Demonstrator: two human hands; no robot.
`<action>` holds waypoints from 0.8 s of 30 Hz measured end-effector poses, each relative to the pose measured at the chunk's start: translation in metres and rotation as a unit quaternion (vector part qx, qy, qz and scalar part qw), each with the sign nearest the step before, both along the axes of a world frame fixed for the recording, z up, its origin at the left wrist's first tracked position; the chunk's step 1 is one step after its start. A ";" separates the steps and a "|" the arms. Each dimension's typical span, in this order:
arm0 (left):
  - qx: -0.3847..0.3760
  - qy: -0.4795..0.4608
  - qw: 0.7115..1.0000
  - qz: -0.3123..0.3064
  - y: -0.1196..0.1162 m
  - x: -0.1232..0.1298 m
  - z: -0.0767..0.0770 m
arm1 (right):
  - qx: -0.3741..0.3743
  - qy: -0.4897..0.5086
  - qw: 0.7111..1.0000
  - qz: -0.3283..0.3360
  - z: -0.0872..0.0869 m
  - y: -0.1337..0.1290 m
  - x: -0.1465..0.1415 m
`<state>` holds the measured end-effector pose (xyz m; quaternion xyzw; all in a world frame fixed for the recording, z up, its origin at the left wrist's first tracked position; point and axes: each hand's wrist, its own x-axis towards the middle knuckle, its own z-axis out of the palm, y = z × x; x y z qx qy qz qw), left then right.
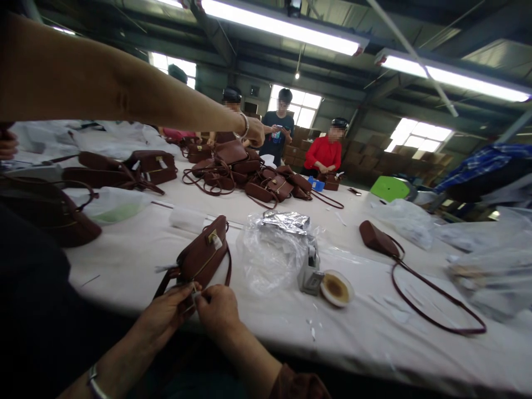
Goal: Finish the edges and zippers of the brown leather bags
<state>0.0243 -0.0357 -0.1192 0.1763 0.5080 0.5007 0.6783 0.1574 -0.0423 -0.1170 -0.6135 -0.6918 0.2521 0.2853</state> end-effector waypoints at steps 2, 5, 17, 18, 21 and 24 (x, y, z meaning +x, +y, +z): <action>0.003 -0.001 1.000 0.001 0.000 0.000 -0.002 | 0.002 -0.002 1.000 -0.003 0.001 0.000 -0.001; 0.005 -0.002 1.000 0.003 0.000 -0.001 -0.005 | 0.003 -0.008 1.000 -0.005 0.002 -0.001 -0.001; -0.015 -0.009 1.000 0.017 0.000 -0.002 -0.003 | -0.016 0.028 0.999 -0.001 0.017 0.007 -0.006; -0.015 -0.010 1.000 0.019 -0.001 -0.002 -0.003 | -0.013 0.025 1.000 -0.003 0.018 0.007 -0.007; -0.018 -0.019 0.999 0.023 -0.005 -0.005 -0.005 | -0.004 0.029 0.999 -0.013 0.016 0.009 -0.008; -0.023 -0.033 0.999 0.013 -0.010 -0.008 -0.007 | 0.000 0.044 0.999 -0.019 0.012 0.011 -0.010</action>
